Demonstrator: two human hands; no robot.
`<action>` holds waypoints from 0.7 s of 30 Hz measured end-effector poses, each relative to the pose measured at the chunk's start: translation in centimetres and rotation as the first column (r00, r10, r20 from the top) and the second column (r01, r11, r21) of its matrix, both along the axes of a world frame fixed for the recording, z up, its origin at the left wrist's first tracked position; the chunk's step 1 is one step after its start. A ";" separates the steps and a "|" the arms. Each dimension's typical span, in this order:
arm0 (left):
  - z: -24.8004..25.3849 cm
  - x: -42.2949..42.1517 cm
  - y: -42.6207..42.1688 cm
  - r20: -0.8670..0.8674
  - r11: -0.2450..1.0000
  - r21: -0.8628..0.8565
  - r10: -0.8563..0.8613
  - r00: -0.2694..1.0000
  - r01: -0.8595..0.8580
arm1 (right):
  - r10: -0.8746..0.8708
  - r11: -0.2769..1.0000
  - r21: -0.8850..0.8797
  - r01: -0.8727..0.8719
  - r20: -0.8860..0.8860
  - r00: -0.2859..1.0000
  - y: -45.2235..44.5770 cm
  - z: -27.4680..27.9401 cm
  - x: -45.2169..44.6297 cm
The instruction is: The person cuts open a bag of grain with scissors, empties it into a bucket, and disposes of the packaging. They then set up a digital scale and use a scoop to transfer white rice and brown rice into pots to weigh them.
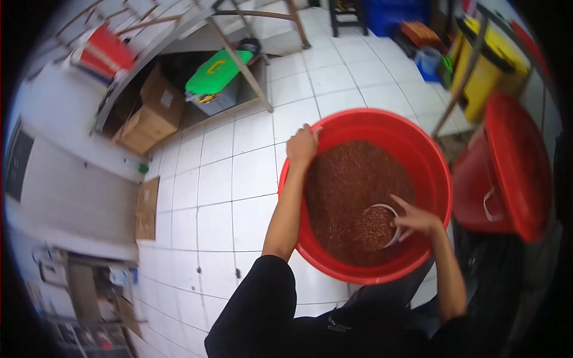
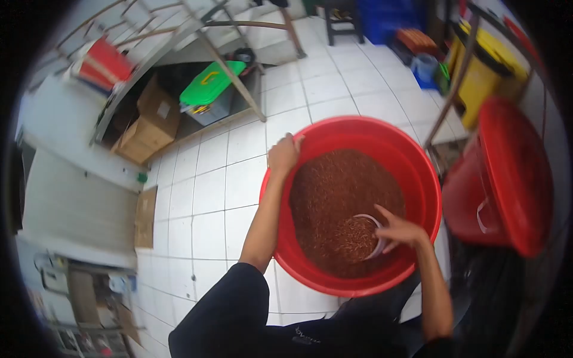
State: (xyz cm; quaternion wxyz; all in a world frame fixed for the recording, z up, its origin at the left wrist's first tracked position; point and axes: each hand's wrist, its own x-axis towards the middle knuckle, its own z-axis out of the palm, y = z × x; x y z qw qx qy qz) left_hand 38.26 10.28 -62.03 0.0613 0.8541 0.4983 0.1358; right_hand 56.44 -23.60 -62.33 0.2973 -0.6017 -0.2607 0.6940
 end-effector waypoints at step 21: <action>-2.8 -0.1 3.2 -0.146 0.994 0.080 -0.058 0.988 0.071 | -0.775 0.272 0.383 0.883 -0.457 0.437 -10.0 7.7 -3.6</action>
